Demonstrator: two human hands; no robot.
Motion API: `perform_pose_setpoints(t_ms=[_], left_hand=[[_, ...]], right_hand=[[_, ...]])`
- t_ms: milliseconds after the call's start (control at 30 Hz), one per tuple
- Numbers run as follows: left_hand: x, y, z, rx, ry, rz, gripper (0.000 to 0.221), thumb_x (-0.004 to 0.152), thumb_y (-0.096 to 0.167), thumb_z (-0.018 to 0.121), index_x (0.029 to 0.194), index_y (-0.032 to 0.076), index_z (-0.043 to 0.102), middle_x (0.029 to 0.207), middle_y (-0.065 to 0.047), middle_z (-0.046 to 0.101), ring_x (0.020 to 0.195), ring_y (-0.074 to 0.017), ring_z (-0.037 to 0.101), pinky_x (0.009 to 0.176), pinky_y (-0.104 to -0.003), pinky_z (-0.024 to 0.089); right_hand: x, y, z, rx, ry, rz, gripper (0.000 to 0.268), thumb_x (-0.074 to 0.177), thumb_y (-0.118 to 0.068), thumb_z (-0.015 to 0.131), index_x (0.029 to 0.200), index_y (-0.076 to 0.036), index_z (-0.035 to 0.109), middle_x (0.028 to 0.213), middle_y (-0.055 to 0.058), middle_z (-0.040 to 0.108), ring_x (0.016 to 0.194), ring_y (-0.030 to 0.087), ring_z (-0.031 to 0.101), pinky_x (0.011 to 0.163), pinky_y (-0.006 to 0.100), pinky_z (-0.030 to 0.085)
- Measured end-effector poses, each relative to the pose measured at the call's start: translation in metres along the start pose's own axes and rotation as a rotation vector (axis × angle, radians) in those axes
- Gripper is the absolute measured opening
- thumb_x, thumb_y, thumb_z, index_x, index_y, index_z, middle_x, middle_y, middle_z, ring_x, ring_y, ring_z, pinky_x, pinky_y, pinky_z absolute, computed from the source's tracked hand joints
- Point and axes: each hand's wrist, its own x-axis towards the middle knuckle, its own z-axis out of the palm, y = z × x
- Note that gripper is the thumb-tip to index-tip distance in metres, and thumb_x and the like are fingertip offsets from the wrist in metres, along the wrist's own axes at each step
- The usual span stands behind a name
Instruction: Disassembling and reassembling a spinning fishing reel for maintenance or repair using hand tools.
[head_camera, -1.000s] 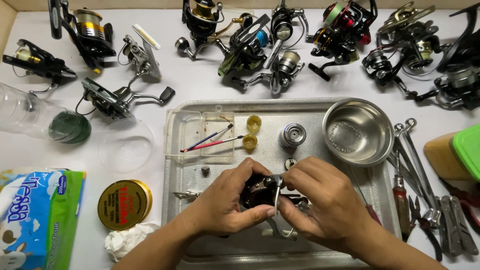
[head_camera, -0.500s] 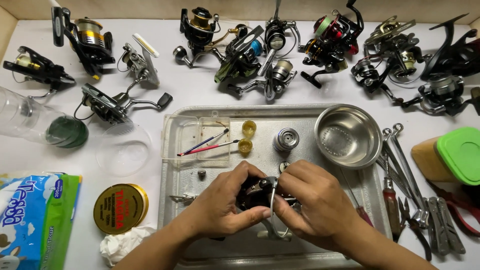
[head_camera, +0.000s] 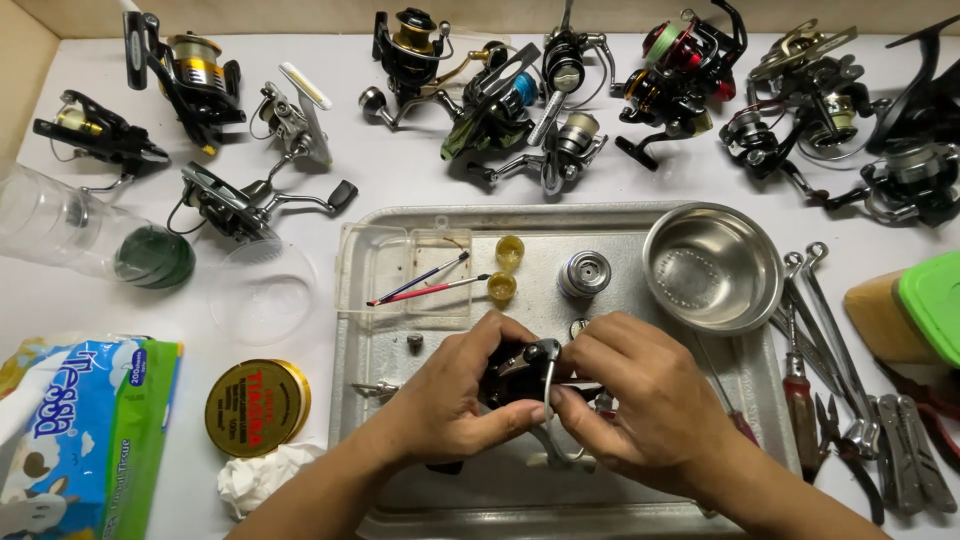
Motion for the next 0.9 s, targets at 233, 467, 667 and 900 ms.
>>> perform_pose_setpoints(t_ms=[233, 467, 667, 900], left_hand=[[0.001, 0.003, -0.001, -0.027, -0.037, -0.032, 0.045, 0.086, 0.036, 0.072, 0.116, 0.010, 0.053, 0.086, -0.002, 0.064, 0.068, -0.0168, 0.057, 0.061, -0.032, 0.046], [0.001, 0.001, -0.001, -0.009, -0.044, -0.036, 0.046, 0.086, 0.038, 0.072, 0.117, 0.010, 0.053, 0.090, -0.003, 0.063, 0.071, -0.0180, 0.058, 0.063, -0.033, 0.047], [0.001, 0.001, -0.001, -0.015, -0.055, -0.042, 0.047, 0.086, 0.038, 0.072, 0.118, 0.010, 0.053, 0.089, -0.002, 0.063, 0.069, -0.0171, 0.058, 0.062, -0.032, 0.047], [0.002, 0.002, -0.003, -0.042, -0.070, -0.019, 0.044, 0.087, 0.041, 0.071, 0.114, 0.011, 0.053, 0.082, 0.001, 0.060, 0.066, -0.0155, 0.053, 0.061, -0.031, 0.044]], right_hand=[[0.003, 0.003, -0.001, 0.064, 0.060, -0.064, 0.013, 0.081, -0.014, 0.069, 0.085, -0.005, 0.062, 0.078, 0.009, 0.059, 0.066, 0.026, 0.055, 0.061, 0.036, 0.046], [-0.001, 0.007, 0.002, 0.039, 0.061, -0.065, 0.018, 0.090, -0.020, 0.064, 0.088, -0.002, 0.061, 0.078, 0.011, 0.061, 0.070, 0.028, 0.057, 0.063, 0.038, 0.046], [0.001, 0.006, 0.000, 0.037, 0.075, -0.085, 0.017, 0.086, -0.019, 0.068, 0.087, -0.003, 0.063, 0.077, 0.010, 0.062, 0.069, 0.026, 0.058, 0.062, 0.037, 0.047], [0.004, 0.006, -0.008, 0.115, 0.029, -0.099, 0.015, 0.087, -0.020, 0.074, 0.088, -0.006, 0.067, 0.082, 0.005, 0.069, 0.073, 0.025, 0.061, 0.066, 0.036, 0.050]])
